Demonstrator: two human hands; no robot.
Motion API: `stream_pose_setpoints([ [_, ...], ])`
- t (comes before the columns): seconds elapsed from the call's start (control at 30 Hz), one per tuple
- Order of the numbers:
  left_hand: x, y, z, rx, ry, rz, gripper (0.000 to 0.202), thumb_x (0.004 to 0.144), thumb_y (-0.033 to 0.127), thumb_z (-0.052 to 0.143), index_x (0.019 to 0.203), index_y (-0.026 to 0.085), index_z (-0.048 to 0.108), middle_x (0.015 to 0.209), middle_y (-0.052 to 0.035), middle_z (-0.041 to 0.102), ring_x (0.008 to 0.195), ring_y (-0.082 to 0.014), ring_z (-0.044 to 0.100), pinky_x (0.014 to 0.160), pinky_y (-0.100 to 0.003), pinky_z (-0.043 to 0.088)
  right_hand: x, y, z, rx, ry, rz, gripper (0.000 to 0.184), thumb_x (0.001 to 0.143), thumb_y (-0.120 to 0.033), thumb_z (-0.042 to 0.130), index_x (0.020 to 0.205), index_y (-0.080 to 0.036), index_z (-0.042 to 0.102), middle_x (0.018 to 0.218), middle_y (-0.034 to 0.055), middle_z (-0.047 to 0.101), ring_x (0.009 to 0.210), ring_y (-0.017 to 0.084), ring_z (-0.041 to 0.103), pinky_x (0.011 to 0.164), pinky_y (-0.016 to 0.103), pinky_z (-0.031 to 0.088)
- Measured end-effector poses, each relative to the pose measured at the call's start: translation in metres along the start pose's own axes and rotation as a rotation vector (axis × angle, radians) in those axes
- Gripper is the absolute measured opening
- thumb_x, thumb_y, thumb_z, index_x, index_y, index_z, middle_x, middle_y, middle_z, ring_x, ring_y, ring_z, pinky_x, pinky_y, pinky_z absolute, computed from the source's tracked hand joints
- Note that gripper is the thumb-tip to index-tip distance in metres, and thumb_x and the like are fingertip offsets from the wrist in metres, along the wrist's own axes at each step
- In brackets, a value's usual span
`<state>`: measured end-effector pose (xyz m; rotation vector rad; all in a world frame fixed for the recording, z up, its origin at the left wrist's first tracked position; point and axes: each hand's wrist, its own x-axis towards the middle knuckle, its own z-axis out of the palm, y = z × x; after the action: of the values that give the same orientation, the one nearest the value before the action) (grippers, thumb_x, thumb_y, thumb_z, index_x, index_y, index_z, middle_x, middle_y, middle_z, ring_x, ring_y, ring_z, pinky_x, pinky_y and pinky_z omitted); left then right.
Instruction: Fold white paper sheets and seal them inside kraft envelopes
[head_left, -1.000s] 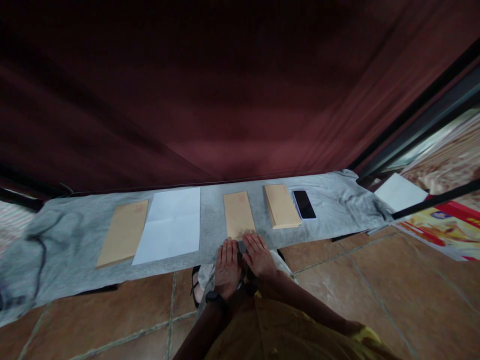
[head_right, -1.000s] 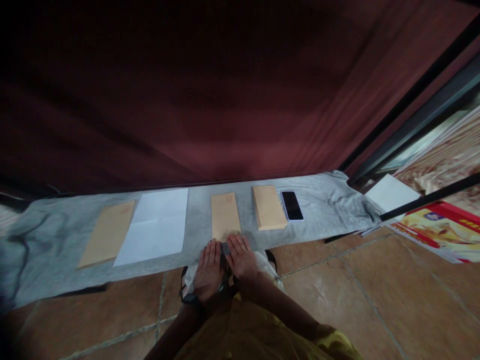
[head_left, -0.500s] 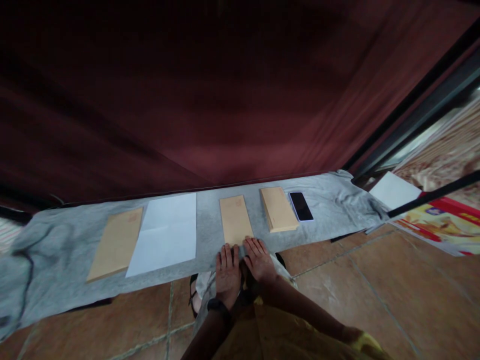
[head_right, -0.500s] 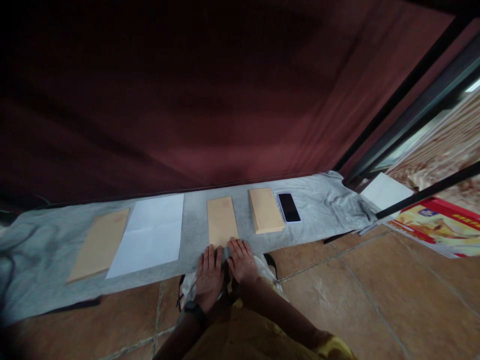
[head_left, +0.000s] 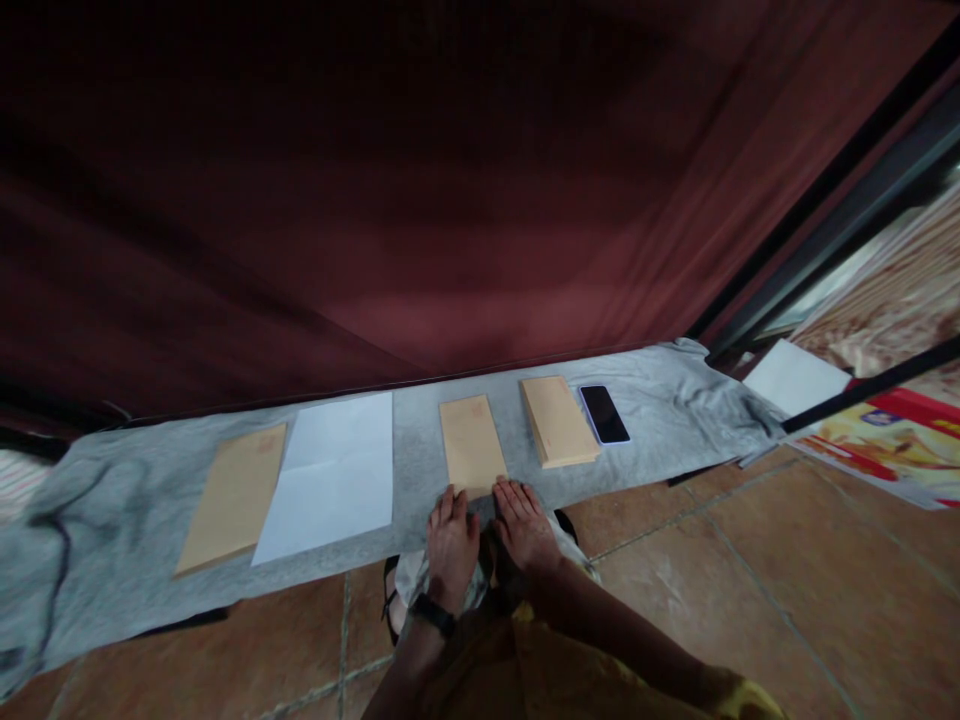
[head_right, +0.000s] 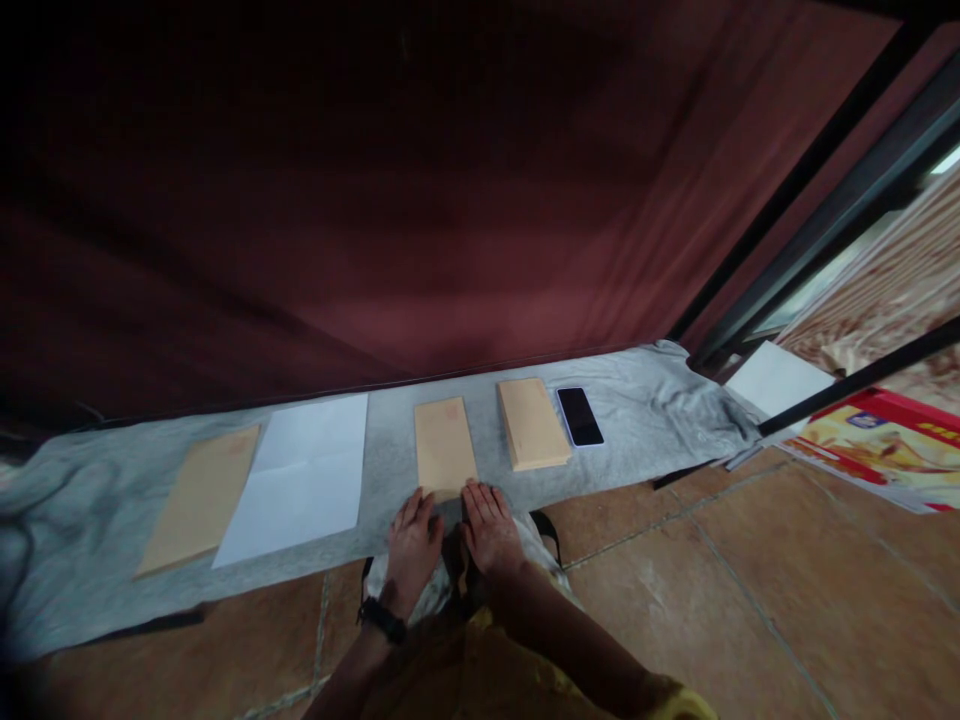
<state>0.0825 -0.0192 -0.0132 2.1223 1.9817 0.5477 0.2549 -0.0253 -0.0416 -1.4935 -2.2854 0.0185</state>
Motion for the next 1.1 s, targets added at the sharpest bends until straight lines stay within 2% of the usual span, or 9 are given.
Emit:
stream_pose_setpoints([
  [0.17, 0.021, -0.007, -0.004, -0.143, 0.077, -0.111, 0.044, 0.094, 0.030, 0.048, 0.134, 0.013, 0.057, 0.118, -0.0156, 0.067, 0.111, -0.0293, 0.061, 0.100, -0.044, 0.049, -0.002, 0.000, 0.004, -0.018, 0.005, 0.020, 0.062, 0.099, -0.026, 0.047, 0.156, -0.009, 0.035, 0.159, 0.0156, 0.041, 0.147, 0.028, 0.039, 0.121, 0.052, 0.031],
  [0.33, 0.033, -0.002, -0.008, -0.169, 0.010, -0.243, 0.055, 0.088, 0.026, 0.056, 0.140, 0.010, 0.050, 0.109, -0.0159, 0.067, 0.105, -0.0291, 0.062, 0.094, -0.043, 0.050, -0.002, 0.001, 0.005, -0.022, 0.002, 0.011, 0.062, 0.097, -0.025, 0.048, 0.156, -0.008, 0.036, 0.159, 0.0164, 0.040, 0.147, 0.029, 0.038, 0.120, 0.052, 0.031],
  [0.5, 0.043, -0.001, -0.018, -0.374, -0.059, -0.379, 0.061, 0.080, 0.019, 0.064, 0.138, 0.016, 0.050, 0.096, -0.0072, 0.070, 0.092, -0.0234, 0.066, 0.082, -0.034, 0.048, -0.002, 0.001, 0.004, -0.019, 0.014, -0.005, 0.061, 0.098, -0.025, 0.047, 0.155, -0.007, 0.036, 0.158, 0.0178, 0.042, 0.146, 0.029, 0.039, 0.119, 0.053, 0.032],
  [0.57, 0.048, -0.003, -0.022, -0.493, -0.098, -0.465, 0.057, 0.074, 0.019, 0.068, 0.130, 0.015, 0.056, 0.086, -0.0032, 0.069, 0.084, -0.0224, 0.066, 0.077, -0.032, 0.047, -0.002, 0.001, 0.004, -0.016, 0.021, -0.005, 0.061, 0.098, -0.025, 0.046, 0.155, -0.006, 0.036, 0.157, 0.0180, 0.042, 0.145, 0.030, 0.040, 0.119, 0.053, 0.033],
  [0.67, 0.055, -0.007, -0.026, -0.601, -0.161, -0.529, 0.026, 0.070, 0.022, 0.071, 0.095, 0.017, 0.067, 0.072, 0.0002, 0.067, 0.073, -0.0205, 0.065, 0.068, -0.029, 0.044, -0.002, 0.000, 0.003, -0.011, 0.025, -0.001, 0.062, 0.098, -0.026, 0.046, 0.156, -0.007, 0.035, 0.157, 0.0183, 0.043, 0.145, 0.030, 0.040, 0.119, 0.053, 0.033],
  [0.73, 0.057, -0.008, -0.027, -0.657, -0.201, -0.530, 0.011, 0.069, 0.025, 0.071, 0.072, 0.019, 0.063, 0.064, 0.0009, 0.063, 0.066, -0.0181, 0.062, 0.063, -0.027, 0.043, -0.001, -0.002, 0.002, -0.008, 0.024, 0.006, 0.062, 0.099, -0.027, 0.046, 0.156, -0.007, 0.034, 0.157, 0.0186, 0.044, 0.145, 0.029, 0.041, 0.118, 0.053, 0.033],
  [0.77, 0.057, -0.008, -0.027, -0.692, -0.222, -0.536, 0.013, 0.069, 0.028, 0.071, 0.066, 0.020, 0.061, 0.060, 0.0013, 0.062, 0.063, -0.0168, 0.061, 0.061, -0.026, 0.042, -0.001, -0.003, 0.001, -0.005, 0.024, 0.014, 0.062, 0.099, -0.027, 0.046, 0.156, -0.008, 0.034, 0.156, 0.0185, 0.044, 0.144, 0.029, 0.041, 0.118, 0.053, 0.034],
  [0.97, 0.052, 0.005, -0.037, -0.919, -0.324, -0.593, 0.023, 0.069, 0.042, 0.066, 0.071, 0.020, 0.061, 0.058, 0.0015, 0.062, 0.052, -0.0133, 0.057, 0.053, -0.024, 0.039, 0.013, -0.012, -0.006, -0.001, -0.010, 0.121, 0.056, 0.100, -0.027, 0.047, 0.154, -0.013, 0.041, 0.155, 0.0144, 0.047, 0.142, 0.030, 0.042, 0.119, 0.052, 0.030],
  [1.1, 0.050, 0.013, -0.045, -1.013, -0.327, -0.594, 0.024, 0.065, 0.042, 0.067, 0.070, 0.020, 0.060, 0.058, 0.0009, 0.062, 0.052, -0.0125, 0.056, 0.053, -0.024, 0.039, 0.031, -0.020, -0.017, -0.016, -0.044, 0.163, 0.055, 0.099, -0.025, 0.049, 0.153, -0.016, 0.043, 0.150, 0.0140, 0.053, 0.128, 0.031, 0.053, 0.110, 0.049, 0.041],
])
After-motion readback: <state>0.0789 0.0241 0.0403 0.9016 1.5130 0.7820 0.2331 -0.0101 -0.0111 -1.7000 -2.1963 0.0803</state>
